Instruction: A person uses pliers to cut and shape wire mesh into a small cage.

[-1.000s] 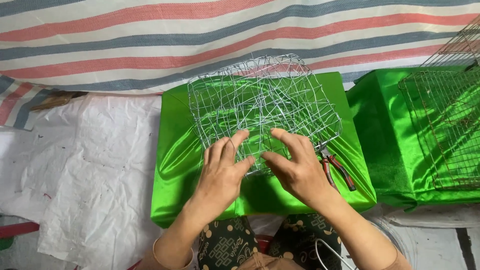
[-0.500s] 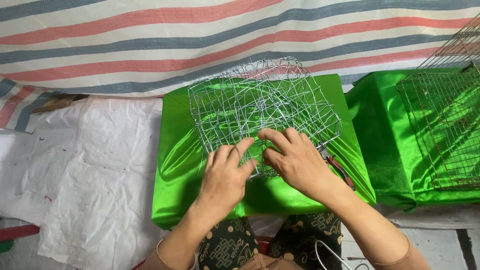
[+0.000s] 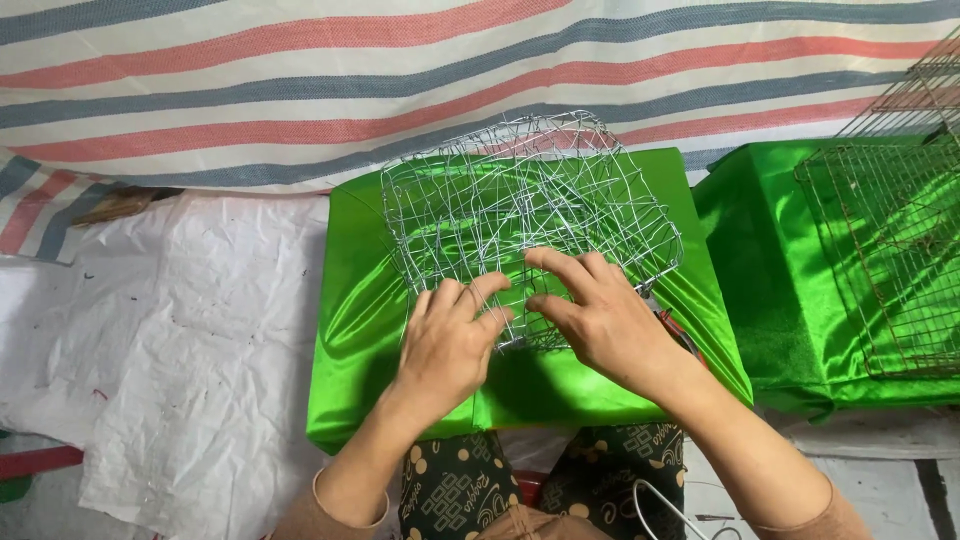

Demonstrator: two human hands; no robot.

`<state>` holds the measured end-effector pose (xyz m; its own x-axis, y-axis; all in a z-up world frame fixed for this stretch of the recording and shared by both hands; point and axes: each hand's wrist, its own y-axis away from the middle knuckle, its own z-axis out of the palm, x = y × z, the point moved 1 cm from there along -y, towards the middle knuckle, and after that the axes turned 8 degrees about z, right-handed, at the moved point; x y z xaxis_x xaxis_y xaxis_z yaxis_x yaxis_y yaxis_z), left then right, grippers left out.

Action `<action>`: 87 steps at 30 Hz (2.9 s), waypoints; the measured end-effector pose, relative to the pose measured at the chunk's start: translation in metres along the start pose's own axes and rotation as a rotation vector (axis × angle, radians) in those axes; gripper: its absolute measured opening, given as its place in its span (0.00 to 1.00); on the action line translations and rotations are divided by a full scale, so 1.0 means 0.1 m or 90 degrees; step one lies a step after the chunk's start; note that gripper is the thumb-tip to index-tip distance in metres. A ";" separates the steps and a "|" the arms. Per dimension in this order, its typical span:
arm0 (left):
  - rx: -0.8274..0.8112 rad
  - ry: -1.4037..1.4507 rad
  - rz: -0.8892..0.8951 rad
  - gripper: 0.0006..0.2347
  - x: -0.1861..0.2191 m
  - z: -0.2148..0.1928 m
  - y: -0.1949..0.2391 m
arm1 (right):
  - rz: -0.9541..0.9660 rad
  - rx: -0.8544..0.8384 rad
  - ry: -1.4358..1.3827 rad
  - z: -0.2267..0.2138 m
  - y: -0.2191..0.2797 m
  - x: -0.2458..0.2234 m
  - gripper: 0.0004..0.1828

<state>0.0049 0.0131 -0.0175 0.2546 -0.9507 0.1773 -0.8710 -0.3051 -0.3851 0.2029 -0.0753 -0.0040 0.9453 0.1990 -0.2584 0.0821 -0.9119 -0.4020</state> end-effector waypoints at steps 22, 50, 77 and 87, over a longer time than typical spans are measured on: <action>0.044 -0.049 0.023 0.10 -0.10 0.18 0.04 | 0.034 0.011 0.027 0.13 -0.02 -0.01 0.09; 0.188 -0.123 0.101 0.02 0.08 -0.25 -0.01 | -0.046 0.175 0.027 0.00 0.03 -0.10 0.02; 0.239 -0.204 0.113 0.07 -0.06 0.13 0.00 | -0.007 0.182 -0.034 0.05 0.05 -0.10 0.06; 0.182 0.005 0.104 0.08 -0.12 -0.23 0.13 | 0.069 0.154 -0.101 -0.05 0.06 -0.06 0.05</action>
<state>-0.0194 0.0219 -0.0038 0.1169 -0.9882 0.0990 -0.7467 -0.1532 -0.6473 0.1996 -0.0837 -0.0005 0.8814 0.1760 -0.4383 -0.1126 -0.8229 -0.5569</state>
